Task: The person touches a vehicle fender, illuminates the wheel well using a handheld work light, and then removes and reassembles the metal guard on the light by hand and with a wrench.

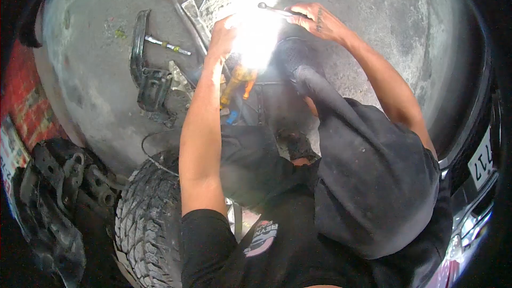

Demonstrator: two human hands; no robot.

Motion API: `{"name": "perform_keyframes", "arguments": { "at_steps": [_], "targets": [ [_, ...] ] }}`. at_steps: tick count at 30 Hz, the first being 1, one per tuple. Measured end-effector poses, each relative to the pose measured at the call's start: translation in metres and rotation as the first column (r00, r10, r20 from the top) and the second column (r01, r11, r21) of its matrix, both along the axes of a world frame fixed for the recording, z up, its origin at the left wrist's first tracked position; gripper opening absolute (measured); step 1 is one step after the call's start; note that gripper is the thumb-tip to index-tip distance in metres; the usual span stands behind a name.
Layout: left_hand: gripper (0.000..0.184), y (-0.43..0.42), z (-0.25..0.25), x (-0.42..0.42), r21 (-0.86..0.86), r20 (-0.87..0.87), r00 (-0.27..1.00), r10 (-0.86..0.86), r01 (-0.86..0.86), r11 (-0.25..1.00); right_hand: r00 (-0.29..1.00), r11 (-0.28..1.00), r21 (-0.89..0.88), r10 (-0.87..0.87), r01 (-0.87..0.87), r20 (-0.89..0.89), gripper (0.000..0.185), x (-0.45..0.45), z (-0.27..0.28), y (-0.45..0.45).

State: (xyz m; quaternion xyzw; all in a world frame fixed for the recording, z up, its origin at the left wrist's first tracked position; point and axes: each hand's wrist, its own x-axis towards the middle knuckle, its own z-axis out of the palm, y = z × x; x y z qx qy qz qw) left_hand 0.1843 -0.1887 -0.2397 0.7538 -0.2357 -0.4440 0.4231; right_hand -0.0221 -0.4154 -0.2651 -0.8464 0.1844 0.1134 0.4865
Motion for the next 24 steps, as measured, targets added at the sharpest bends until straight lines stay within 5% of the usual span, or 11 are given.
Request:
{"name": "perform_keyframes", "arguments": {
  "at_steps": [4, 6, 7, 9, 10, 13, 15, 16, 18, 22, 24],
  "targets": [
    [0.036, -0.003, 0.004, -0.002, -0.094, -0.136, 0.989, 0.052, -0.066, 0.993, 1.0, 0.99, -0.142, -0.005, 0.008, 0.026, 0.045, -0.009, -0.006, -0.002],
    [0.038, -0.006, 0.01, -0.003, -0.087, -0.167, 0.986, 0.024, -0.039, 0.995, 0.908, 0.845, -0.52, 0.307, -0.122, 0.286, 0.038, -0.009, -0.004, -0.004],
    [0.04, -0.008, 0.013, -0.002, -0.076, -0.193, 0.981, 0.006, -0.021, 0.997, 0.912, 0.847, -0.518, 0.298, -0.116, 0.283, 0.038, -0.009, 0.0, -0.002],
    [0.041, -0.012, 0.018, 0.004, -0.012, -0.158, 0.984, -0.082, 0.081, 0.997, 0.986, 0.969, -0.208, -0.15, 0.133, -0.071, 0.037, -0.007, 0.01, 0.002],
    [0.042, -0.013, 0.018, 0.003, 0.019, -0.141, 0.983, -0.122, 0.126, 0.992, 0.985, 0.968, -0.208, -0.156, 0.139, -0.072, 0.037, -0.011, 0.01, 0.0],
    [0.041, -0.013, 0.016, -0.004, -0.059, -0.119, 0.992, -0.049, 0.043, 0.997, 0.985, 0.88, -0.446, -0.124, 0.164, 0.119, 0.036, -0.018, 0.004, 0.001],
    [0.04, -0.01, -0.002, 0.002, -0.053, -0.177, 0.984, -0.032, 0.023, 0.998, 0.926, 0.656, -0.718, 0.075, 0.233, 0.369, 0.034, -0.017, -0.003, 0.011],
    [0.039, -0.008, -0.006, 0.005, -0.04, -0.235, 0.972, -0.012, 0.003, 0.999, 0.928, 0.657, -0.718, 0.075, 0.229, 0.364, 0.034, -0.013, -0.001, 0.021],
    [0.039, -0.002, -0.008, 0.009, -0.013, -0.275, 0.961, 0.025, -0.03, 0.999, 0.961, 0.923, -0.336, -0.104, 0.189, 0.256, 0.033, -0.001, 0.003, 0.048],
    [0.038, 0.0, -0.004, 0.004, -0.069, -0.124, 0.99, -0.065, 0.057, 0.996, 0.98, 0.959, -0.284, 0.047, 0.01, 0.194, 0.038, 0.023, -0.025, 0.056],
    [0.037, 0.003, 0.004, -0.004, -0.064, -0.08, 0.994, -0.071, 0.066, 0.996, 0.983, 0.986, -0.126, -0.087, 0.109, 0.163, 0.035, 0.027, -0.023, 0.054]
  ]
}}
